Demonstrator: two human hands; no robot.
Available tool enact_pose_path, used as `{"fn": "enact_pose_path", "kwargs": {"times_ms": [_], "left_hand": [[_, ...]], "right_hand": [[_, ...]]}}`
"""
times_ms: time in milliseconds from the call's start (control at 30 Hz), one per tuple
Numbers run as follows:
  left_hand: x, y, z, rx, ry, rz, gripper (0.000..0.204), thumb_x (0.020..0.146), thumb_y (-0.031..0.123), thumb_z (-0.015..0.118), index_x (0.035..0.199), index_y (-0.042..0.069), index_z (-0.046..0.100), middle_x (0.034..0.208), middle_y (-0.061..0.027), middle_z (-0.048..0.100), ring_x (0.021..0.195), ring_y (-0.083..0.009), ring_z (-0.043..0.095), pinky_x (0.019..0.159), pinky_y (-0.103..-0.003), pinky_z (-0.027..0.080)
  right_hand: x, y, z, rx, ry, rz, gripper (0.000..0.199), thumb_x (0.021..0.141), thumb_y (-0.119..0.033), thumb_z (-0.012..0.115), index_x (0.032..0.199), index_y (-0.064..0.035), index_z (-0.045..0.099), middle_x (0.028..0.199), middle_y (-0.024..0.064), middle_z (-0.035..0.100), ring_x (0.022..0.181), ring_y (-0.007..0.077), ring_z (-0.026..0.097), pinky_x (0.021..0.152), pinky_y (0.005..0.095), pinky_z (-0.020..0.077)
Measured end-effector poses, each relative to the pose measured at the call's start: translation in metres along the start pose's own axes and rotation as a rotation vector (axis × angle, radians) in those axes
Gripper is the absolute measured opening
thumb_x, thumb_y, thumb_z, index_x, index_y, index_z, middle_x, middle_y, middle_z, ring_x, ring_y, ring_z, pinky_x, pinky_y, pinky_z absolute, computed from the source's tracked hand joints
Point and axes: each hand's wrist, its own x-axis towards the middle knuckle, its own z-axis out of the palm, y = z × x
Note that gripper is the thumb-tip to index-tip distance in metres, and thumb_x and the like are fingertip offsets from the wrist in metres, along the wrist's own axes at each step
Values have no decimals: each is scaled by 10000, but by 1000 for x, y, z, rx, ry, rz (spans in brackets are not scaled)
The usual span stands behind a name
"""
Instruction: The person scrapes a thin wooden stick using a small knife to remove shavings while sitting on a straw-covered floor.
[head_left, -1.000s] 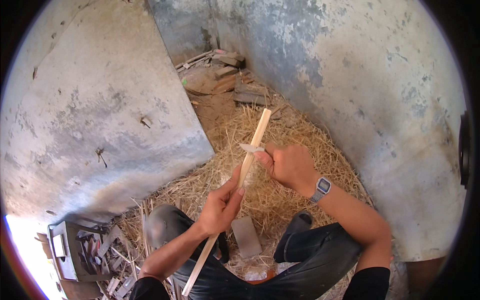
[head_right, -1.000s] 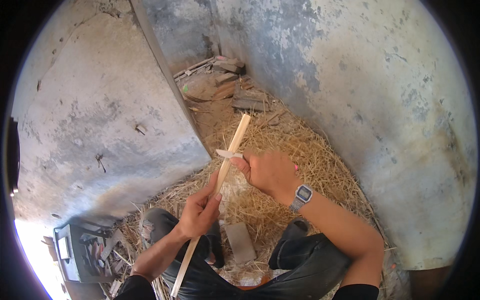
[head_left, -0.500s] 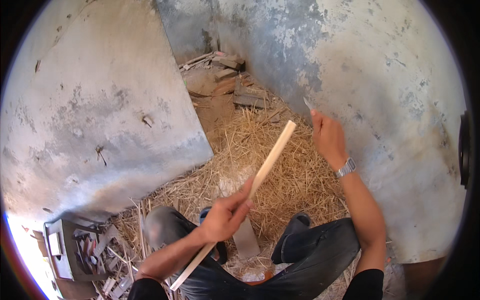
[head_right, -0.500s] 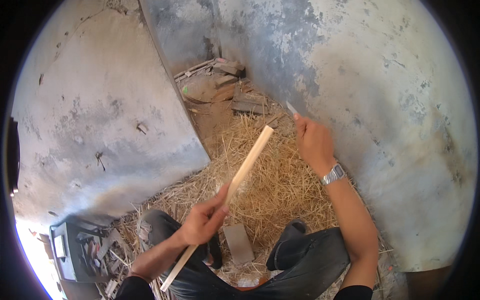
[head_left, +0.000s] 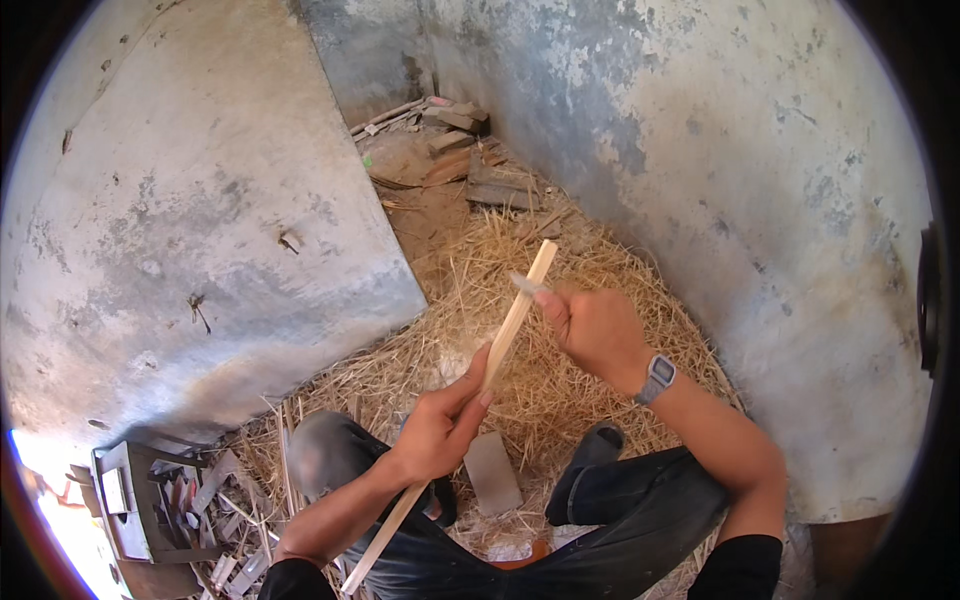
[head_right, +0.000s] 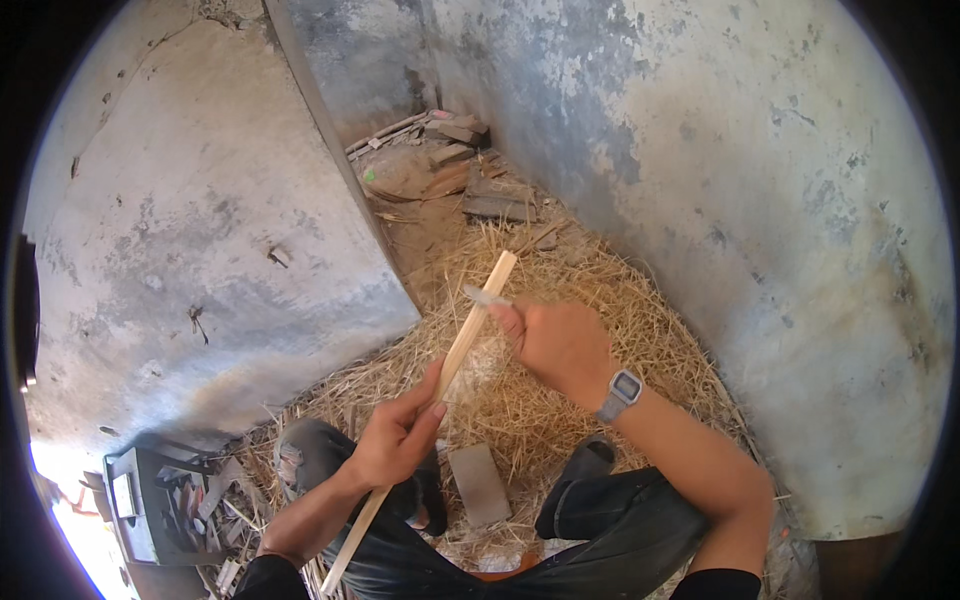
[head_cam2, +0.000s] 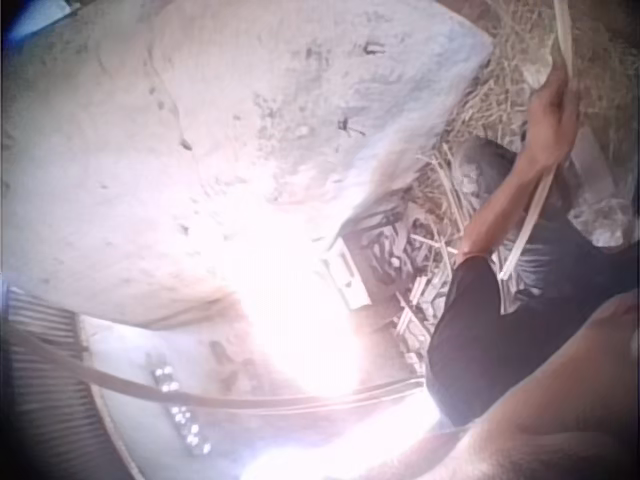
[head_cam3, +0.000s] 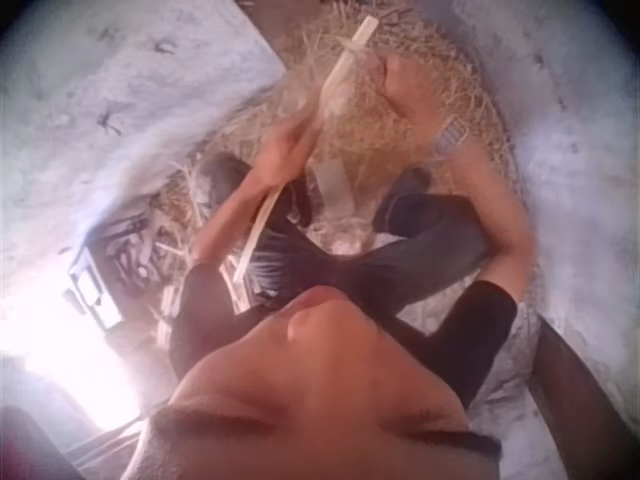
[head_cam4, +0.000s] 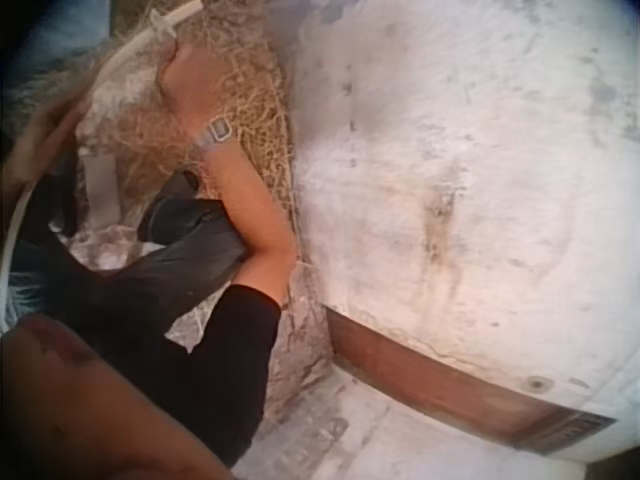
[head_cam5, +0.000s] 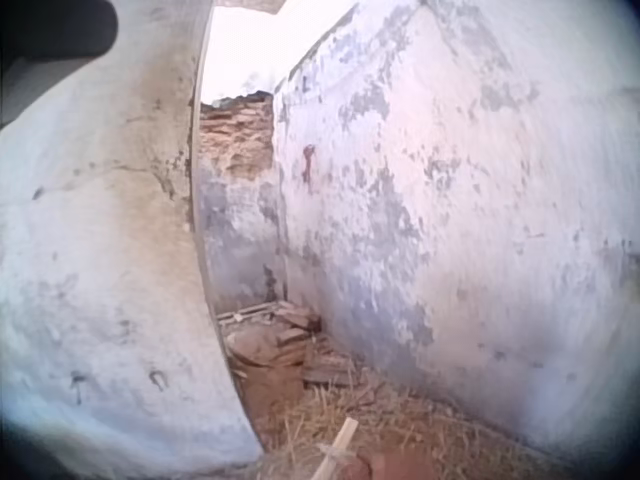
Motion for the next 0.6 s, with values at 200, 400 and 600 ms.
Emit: {"fn": "enact_pose_path", "kwargs": {"times_ms": [200, 400, 600], "left_hand": [[-5, -5, -1, 38, -96, 136, 567, 1061, 130, 508, 1586, 63, 304, 657, 19, 492, 564, -52, 455, 539, -235, 398], [6, 9, -16, -544, -243, -171, 588, 1092, 183, 456, 1617, 112, 203, 491, 43, 365, 372, -57, 370, 363, -231, 316], [10, 16, -9, -602, -255, -233, 578, 1086, 156, 434, 1615, 132, 202, 507, 32, 317, 333, -77, 308, 312, -236, 294]], "right_hand": [[15, 102, -11, 47, 127, 229, 539, 1080, -425, 410, 762, -33, 600, 500, 131, 462, 436, 256, 453, 486, 382, 411], [5, 84, -22, 460, 161, 311, 596, 1084, -503, 370, 764, -24, 518, 528, 44, 381, 490, 135, 404, 512, 342, 351], [2, 22, -33, 487, -48, 146, 563, 1069, -486, 400, 828, -34, 633, 564, 124, 541, 509, 308, 508, 541, 428, 418]]}}
